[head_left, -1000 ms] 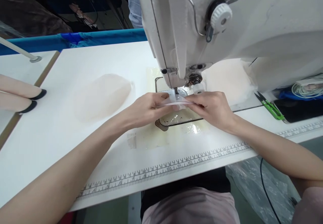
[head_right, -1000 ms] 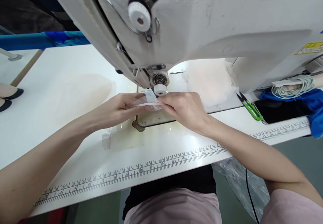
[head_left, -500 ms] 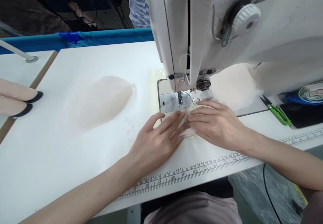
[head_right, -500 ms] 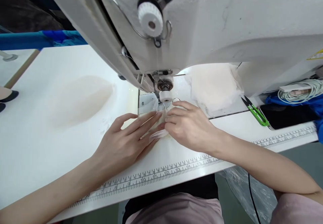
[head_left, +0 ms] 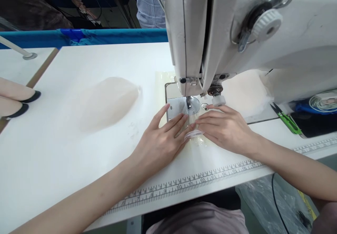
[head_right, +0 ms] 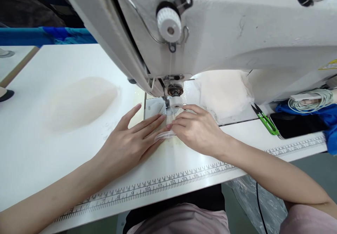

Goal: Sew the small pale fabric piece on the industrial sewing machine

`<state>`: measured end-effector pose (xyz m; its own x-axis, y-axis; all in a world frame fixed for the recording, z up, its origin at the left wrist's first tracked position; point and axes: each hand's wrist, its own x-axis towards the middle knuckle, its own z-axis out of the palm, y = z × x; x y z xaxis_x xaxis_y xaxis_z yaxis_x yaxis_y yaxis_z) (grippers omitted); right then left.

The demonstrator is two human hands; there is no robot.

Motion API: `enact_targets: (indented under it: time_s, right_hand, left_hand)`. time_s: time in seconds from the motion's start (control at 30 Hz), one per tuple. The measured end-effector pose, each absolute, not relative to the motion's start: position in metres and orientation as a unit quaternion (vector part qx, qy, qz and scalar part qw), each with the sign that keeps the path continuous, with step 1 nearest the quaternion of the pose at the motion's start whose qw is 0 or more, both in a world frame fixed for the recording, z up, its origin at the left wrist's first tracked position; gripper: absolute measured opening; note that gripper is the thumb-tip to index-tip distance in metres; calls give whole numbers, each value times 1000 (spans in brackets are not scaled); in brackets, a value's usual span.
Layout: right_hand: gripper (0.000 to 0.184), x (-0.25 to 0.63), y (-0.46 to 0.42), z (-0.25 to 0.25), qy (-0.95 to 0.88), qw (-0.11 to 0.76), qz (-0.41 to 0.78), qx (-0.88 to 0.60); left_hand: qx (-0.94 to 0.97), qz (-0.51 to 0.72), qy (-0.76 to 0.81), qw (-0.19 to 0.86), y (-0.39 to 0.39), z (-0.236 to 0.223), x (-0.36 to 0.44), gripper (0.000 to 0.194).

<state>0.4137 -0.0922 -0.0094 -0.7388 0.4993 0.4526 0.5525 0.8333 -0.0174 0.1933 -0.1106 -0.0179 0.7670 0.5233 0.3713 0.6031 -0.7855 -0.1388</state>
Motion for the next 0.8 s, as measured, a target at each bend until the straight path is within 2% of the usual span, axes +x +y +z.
enact_targets:
  time_s: [0.33,0.53,0.67,0.8]
  right_hand:
    - [23,413,-75,-21,-919,242,-127,-283]
    - [23,410,-67,-25,-916,223,-116,-311]
    - [18,409,-67,-25,-906,235,-91,-341]
    - [18,410,-67,-25,-892,266,-7,-366]
  left_hand:
    - [-933,-133,-315,114,-88,-18,193,31]
    - [-917,-177,-339,113,-78,-26,190,29]
    - [-911,-204,-355,55,-76,-26,191,28]
    - [-893,-228,-385,-38,-73,-22,191,29]
